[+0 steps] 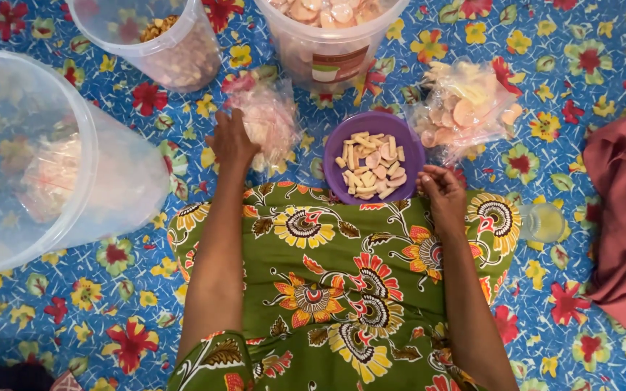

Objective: Bagging small food slices from a bowl into plastic bags

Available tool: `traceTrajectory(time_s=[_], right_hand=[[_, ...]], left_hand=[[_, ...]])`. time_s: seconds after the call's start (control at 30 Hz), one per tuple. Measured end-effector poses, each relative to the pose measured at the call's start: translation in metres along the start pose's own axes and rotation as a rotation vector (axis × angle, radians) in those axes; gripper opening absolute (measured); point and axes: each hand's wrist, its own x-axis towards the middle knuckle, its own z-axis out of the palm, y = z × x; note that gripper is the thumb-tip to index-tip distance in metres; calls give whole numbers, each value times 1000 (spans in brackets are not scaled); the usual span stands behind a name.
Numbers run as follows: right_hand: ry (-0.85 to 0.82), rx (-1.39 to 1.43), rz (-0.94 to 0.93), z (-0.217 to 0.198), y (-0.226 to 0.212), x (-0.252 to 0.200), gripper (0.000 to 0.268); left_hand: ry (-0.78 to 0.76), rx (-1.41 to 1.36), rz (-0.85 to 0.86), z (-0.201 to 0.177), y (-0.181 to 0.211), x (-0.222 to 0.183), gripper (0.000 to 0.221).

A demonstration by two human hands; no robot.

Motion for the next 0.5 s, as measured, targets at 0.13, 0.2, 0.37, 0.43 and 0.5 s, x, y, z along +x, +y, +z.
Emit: traceTrajectory(time_s=[0.13,0.2,0.37,0.43,0.5], right_hand=[[1,-3,3,0,1,1,22],[3,-10,9,1,-1,1,22],[-6,-6,-4,0,2,3,21],[-3,-1,-5,-1,5,4,21],[-8,9,-12,-1,7,6,21]], left_hand=[[55,102,15,-2,4,-2,73],[127,182,93,-4,5,-2,77],[232,173,234,8,-10,3,47],[264,179,284,14,-17,3,33],[225,130,349,11,-16,0,26]])
